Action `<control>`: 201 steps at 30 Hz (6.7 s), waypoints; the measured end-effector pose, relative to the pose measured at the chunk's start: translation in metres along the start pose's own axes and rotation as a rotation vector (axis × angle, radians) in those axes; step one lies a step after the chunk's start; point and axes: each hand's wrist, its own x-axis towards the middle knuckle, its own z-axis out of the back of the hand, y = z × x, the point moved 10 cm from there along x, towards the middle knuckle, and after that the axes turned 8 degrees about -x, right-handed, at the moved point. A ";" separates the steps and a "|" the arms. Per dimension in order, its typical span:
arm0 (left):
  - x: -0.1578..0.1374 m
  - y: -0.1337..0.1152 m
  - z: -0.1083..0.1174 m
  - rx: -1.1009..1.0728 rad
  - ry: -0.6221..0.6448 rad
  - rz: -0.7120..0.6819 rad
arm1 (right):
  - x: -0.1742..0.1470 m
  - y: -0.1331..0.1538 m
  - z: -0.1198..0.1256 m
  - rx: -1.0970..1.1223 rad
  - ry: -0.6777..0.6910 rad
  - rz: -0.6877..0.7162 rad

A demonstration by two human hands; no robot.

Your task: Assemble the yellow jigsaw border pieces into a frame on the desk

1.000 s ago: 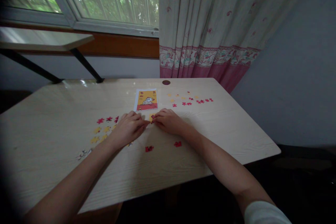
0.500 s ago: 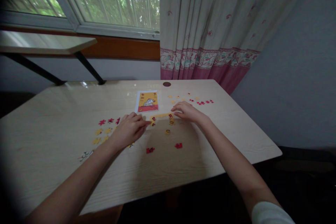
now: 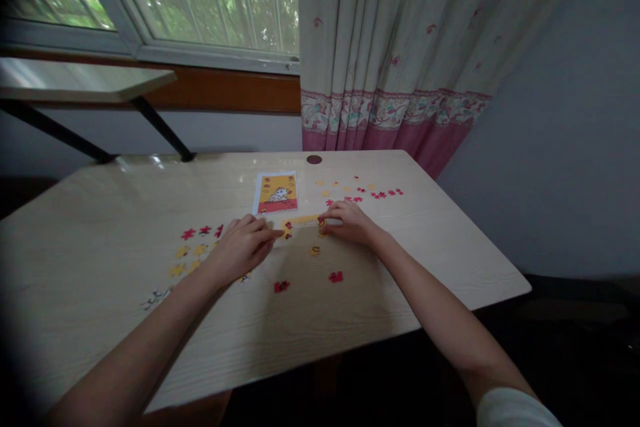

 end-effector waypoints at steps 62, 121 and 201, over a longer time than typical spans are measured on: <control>-0.001 -0.002 0.009 -0.025 -0.049 -0.022 | -0.013 0.045 -0.010 0.393 0.405 -0.126; -0.002 -0.001 -0.001 -0.011 -0.013 -0.018 | -0.005 0.023 0.006 0.037 -0.032 0.075; 0.000 0.009 0.012 -0.894 -0.357 0.231 | 0.009 0.047 -0.031 1.322 -0.005 -0.529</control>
